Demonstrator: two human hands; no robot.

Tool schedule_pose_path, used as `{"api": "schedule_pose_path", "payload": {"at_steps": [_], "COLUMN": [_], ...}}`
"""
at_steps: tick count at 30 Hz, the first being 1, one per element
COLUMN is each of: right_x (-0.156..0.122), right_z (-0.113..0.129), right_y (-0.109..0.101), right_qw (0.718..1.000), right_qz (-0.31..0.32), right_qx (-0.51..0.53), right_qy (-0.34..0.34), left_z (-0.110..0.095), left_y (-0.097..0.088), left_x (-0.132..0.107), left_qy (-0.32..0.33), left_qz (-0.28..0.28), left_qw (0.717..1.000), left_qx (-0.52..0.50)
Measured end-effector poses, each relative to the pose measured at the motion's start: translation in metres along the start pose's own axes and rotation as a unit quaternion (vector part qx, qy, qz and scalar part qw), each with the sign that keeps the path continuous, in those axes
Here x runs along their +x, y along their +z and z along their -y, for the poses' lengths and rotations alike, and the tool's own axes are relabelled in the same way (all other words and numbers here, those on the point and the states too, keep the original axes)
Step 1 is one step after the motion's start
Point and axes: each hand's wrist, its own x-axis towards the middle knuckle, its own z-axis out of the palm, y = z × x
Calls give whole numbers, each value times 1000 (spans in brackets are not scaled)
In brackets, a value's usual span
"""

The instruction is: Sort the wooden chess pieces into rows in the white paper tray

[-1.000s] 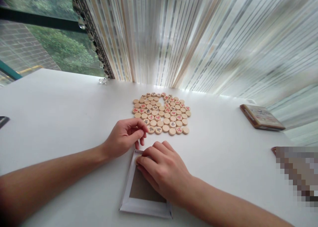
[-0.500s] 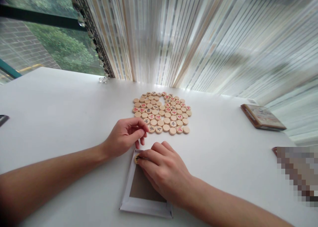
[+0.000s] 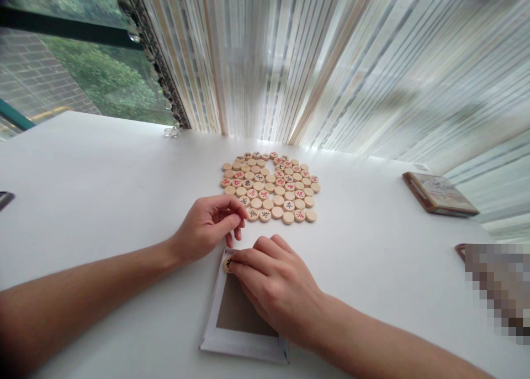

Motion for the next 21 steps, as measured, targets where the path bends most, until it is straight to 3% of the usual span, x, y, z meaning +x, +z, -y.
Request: {"api": "schedule_pose_path", "payload": {"at_steps": [5, 12, 21], "right_x": [2, 7, 7], "right_z": [-5, -26, -28], "right_y": [-13, -21, -13], "right_qw": [999, 990, 992], "right_qz": [-13, -95, -83], "right_qx": [30, 43, 36], "right_qy": [22, 95, 85], "left_z": [1, 3, 2], "left_y": [-1, -4, -3], "left_x": [0, 2, 2], "left_qy": [0, -2, 13], "left_qz": [-7, -6, -37], "left_qw": [1000, 998, 994], "left_qx": [-10, -67, -104]}}
